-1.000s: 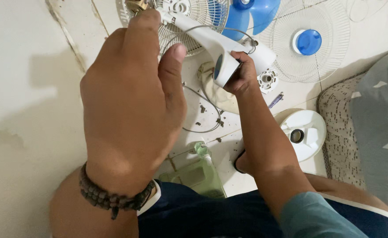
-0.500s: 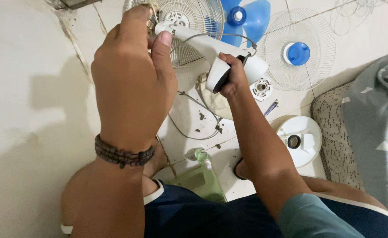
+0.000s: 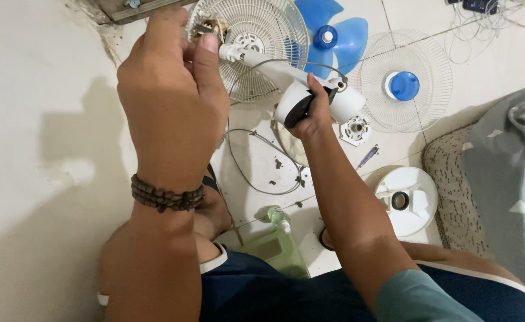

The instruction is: The person disassembles an electric fan by first wiping the motor housing with a cloth, then using a screwdriver to loosen screws and remove the motor from the fan stand. They then detach the power cord from the stand base and place the components on the floor.

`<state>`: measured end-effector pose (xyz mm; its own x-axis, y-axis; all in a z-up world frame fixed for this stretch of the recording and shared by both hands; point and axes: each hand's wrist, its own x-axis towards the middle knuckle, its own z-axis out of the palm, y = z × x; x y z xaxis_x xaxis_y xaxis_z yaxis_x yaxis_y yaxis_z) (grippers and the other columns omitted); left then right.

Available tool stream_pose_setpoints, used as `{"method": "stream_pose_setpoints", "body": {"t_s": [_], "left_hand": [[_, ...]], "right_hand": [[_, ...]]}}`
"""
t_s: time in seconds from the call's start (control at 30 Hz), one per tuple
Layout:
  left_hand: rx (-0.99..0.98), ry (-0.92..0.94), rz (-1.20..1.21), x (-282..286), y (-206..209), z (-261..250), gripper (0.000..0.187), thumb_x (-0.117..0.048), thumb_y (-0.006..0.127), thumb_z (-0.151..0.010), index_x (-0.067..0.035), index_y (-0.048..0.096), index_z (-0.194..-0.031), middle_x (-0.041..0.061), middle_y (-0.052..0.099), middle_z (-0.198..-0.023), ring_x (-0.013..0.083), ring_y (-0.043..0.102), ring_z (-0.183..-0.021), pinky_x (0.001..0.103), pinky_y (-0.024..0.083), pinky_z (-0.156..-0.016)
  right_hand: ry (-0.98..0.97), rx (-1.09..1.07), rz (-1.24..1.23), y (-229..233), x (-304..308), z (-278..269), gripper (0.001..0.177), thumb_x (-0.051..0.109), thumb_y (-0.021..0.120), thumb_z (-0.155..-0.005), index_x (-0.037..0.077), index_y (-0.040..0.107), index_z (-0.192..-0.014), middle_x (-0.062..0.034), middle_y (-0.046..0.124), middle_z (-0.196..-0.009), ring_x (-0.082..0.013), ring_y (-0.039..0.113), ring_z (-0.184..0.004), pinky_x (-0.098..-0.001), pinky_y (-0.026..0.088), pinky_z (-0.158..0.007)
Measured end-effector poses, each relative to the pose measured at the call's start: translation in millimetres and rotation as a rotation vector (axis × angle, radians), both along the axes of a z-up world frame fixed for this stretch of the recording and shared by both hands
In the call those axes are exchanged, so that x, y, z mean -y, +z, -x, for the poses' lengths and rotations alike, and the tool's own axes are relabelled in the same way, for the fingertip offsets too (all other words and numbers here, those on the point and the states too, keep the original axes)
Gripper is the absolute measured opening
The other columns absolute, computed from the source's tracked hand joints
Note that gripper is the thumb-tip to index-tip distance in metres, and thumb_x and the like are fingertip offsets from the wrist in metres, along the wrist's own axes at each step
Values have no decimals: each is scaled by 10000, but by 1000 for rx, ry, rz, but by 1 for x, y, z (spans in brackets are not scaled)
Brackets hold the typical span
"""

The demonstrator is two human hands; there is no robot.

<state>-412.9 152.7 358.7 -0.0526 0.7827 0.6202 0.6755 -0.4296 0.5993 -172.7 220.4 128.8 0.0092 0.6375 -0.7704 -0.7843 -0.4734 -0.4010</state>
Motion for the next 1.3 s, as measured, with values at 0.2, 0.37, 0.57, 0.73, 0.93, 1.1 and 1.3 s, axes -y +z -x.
{"method": "stream_pose_setpoints", "body": {"t_s": [0.2,0.37,0.57,0.73,0.93,1.1,1.3], "left_hand": [[-15,38,22,-8,-3,1,194,-48,697,-1084,19,600,-1239,145,691,-915,304,695,-796,417,528,-708],[-11,34,19,-14,-9,1,167,-50,691,-1084,25,594,-1197,138,690,-921,317,697,-832,421,532,-740],[-59,72,57,-19,-17,3,171,-51,686,-1067,22,607,-1200,124,708,-870,290,710,-790,390,540,-704],[40,49,199,-18,-28,2,148,-121,720,-1067,11,656,-1084,99,731,-836,232,719,-713,358,544,-653],[176,-109,733,-18,-71,-38,358,-326,753,-934,-8,692,-1085,101,755,-932,179,704,-854,332,554,-787],[844,-454,590,-26,-92,-76,557,-405,771,-979,-6,609,-1332,121,615,-1327,224,552,-1240,387,441,-1080],[1471,-988,725,2,-49,-107,741,-545,758,-875,-86,486,-1389,94,592,-1311,260,590,-1260,473,472,-1136]], "right_hand": [[-7,2,14,-11,-2,0,512,359,711,-762,65,640,-1175,-133,698,-1031,-317,679,-857,-498,604,-764],[27,11,-72,-28,11,2,504,361,653,-761,30,595,-1137,-174,653,-902,-347,655,-741,-511,579,-679],[-51,-4,-91,-20,48,-10,528,350,671,-769,1,615,-1162,-174,660,-883,-334,655,-777,-468,593,-728],[-23,0,-180,33,90,-32,632,394,670,-723,-22,608,-1194,-191,675,-916,-344,683,-777,-436,593,-688],[-4,161,-413,130,141,-53,751,408,683,-735,-95,584,-1283,-232,678,-1004,-325,683,-769,-407,582,-674],[71,271,-613,197,184,-62,866,441,715,-723,-151,543,-1330,-223,664,-1052,-309,688,-812,-403,560,-651],[130,454,-711,217,221,-57,904,412,772,-680,-132,499,-1350,-254,664,-1072,-328,717,-819,-439,624,-740]]}}
